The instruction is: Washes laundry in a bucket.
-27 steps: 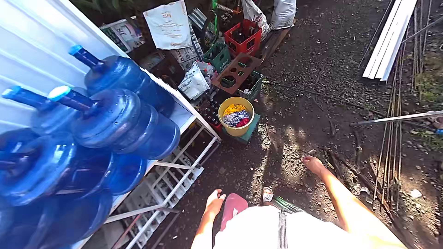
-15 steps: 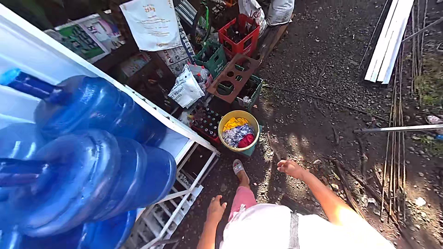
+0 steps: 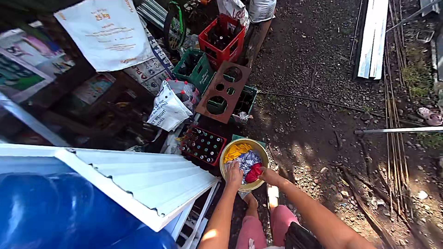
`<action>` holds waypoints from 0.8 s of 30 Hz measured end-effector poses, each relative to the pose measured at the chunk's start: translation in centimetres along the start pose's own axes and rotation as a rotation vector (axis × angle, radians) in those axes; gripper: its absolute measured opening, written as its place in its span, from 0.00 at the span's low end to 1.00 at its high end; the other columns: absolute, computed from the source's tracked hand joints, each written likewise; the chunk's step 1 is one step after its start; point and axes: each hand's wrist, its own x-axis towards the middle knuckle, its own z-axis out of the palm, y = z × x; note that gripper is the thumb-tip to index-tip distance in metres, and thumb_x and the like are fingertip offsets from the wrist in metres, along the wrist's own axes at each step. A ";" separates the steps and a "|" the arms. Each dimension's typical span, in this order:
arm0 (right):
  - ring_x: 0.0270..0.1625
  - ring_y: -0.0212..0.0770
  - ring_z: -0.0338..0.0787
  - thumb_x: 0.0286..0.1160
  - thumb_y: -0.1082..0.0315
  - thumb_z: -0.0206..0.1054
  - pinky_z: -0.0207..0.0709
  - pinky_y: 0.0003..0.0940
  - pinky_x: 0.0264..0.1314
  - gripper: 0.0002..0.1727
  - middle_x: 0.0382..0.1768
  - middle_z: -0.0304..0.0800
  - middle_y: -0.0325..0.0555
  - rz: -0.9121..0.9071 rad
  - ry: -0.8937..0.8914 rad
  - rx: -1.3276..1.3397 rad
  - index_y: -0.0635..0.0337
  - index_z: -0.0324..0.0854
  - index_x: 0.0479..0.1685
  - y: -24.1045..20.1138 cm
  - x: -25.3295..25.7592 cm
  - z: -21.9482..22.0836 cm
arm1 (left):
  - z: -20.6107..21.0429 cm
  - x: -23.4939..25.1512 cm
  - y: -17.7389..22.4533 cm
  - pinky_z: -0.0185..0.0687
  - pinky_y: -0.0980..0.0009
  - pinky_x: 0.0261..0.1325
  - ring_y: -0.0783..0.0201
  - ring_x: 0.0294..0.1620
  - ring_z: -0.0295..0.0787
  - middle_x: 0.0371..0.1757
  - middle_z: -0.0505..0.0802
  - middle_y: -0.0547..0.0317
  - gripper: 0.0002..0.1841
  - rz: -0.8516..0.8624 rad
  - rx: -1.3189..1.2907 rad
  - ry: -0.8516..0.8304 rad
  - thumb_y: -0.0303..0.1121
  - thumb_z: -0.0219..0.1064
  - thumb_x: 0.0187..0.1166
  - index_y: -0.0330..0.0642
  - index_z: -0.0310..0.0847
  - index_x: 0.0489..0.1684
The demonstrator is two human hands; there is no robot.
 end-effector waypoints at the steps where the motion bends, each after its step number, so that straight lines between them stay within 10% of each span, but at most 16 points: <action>1: 0.76 0.64 0.81 0.82 0.57 0.68 0.70 0.62 0.80 0.36 0.72 0.81 0.69 0.021 -0.007 0.028 0.65 0.65 0.86 0.1 1.7 0.5 | 0.3 1.7 0.5 0.59 0.45 0.89 0.46 0.90 0.65 0.89 0.71 0.44 0.28 -0.018 0.015 -0.014 0.38 0.60 0.87 0.42 0.69 0.87; 7: 0.71 0.66 0.85 0.84 0.52 0.67 0.78 0.61 0.72 0.50 0.76 0.75 0.73 0.281 -0.016 0.381 0.60 0.36 0.96 1.8 8.8 3.5 | 4.5 8.2 0.6 0.49 0.45 0.92 0.45 0.96 0.50 0.95 0.57 0.43 0.38 -0.118 0.085 -0.058 0.36 0.66 0.82 0.40 0.55 0.93; 19: 0.82 0.59 0.76 0.69 0.39 0.76 0.69 0.54 0.84 0.66 0.81 0.70 0.69 0.495 0.023 0.287 0.68 0.33 0.94 1.8 15.9 4.2 | 7.2 16.9 -1.6 0.67 0.45 0.85 0.38 0.85 0.70 0.86 0.71 0.31 0.54 -0.567 -0.103 -0.076 0.67 0.62 0.78 0.40 0.43 0.96; 24: 0.81 0.59 0.77 0.72 0.41 0.74 0.71 0.51 0.82 0.63 0.81 0.71 0.69 0.614 0.042 0.146 0.69 0.34 0.94 1.4 18.3 4.6 | 9.2 17.1 -3.3 0.67 0.45 0.84 0.35 0.88 0.63 0.90 0.63 0.33 0.53 -0.561 0.011 -0.127 0.60 0.67 0.78 0.43 0.41 0.97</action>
